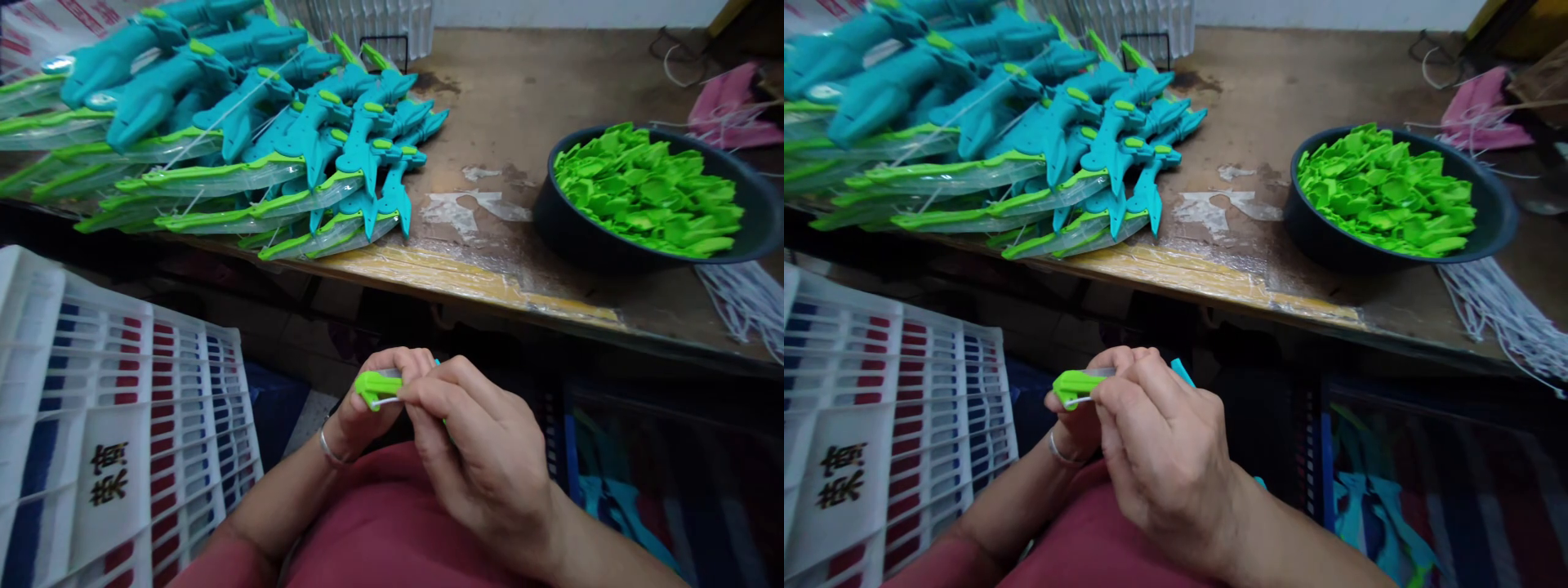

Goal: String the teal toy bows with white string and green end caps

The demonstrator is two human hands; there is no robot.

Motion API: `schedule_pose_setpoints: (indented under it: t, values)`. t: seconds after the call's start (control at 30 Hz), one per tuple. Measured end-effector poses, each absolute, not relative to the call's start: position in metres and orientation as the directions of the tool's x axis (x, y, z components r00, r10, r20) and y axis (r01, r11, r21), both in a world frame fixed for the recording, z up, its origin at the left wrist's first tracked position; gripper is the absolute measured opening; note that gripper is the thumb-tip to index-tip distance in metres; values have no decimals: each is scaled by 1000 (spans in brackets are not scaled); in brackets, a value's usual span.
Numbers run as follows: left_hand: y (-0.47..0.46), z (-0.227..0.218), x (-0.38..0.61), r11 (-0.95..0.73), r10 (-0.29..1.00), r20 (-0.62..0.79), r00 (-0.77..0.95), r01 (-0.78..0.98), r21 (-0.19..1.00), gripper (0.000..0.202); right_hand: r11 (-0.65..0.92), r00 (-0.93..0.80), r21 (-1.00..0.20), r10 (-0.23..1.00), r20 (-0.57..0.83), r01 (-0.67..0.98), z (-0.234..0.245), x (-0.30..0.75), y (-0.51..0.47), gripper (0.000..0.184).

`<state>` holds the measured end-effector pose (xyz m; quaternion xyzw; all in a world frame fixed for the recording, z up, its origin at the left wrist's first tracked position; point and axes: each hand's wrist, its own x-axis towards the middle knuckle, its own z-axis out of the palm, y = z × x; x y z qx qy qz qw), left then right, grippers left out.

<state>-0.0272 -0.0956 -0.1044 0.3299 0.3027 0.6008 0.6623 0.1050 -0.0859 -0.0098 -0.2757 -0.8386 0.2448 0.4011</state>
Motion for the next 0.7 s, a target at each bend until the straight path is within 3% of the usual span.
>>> schedule_pose_setpoints:
  t: [0.13,0.23,0.6,0.7]
  values:
    - [-97,-101,-22,30,997,35,72,-740,672,67,754,-521,-597,638,567,274,-13,104,-85,13]
    - [-98,-99,-21,51,998,-2,68,-723,689,67,753,-531,-594,639,557,283,-14,104,-84,14]
    - [-97,-98,-26,17,995,61,84,-711,703,64,780,-545,-527,618,567,336,-11,100,-83,14]
    - [-96,-102,-29,38,996,23,90,-617,786,74,787,-547,-514,611,573,341,-8,99,-83,14]
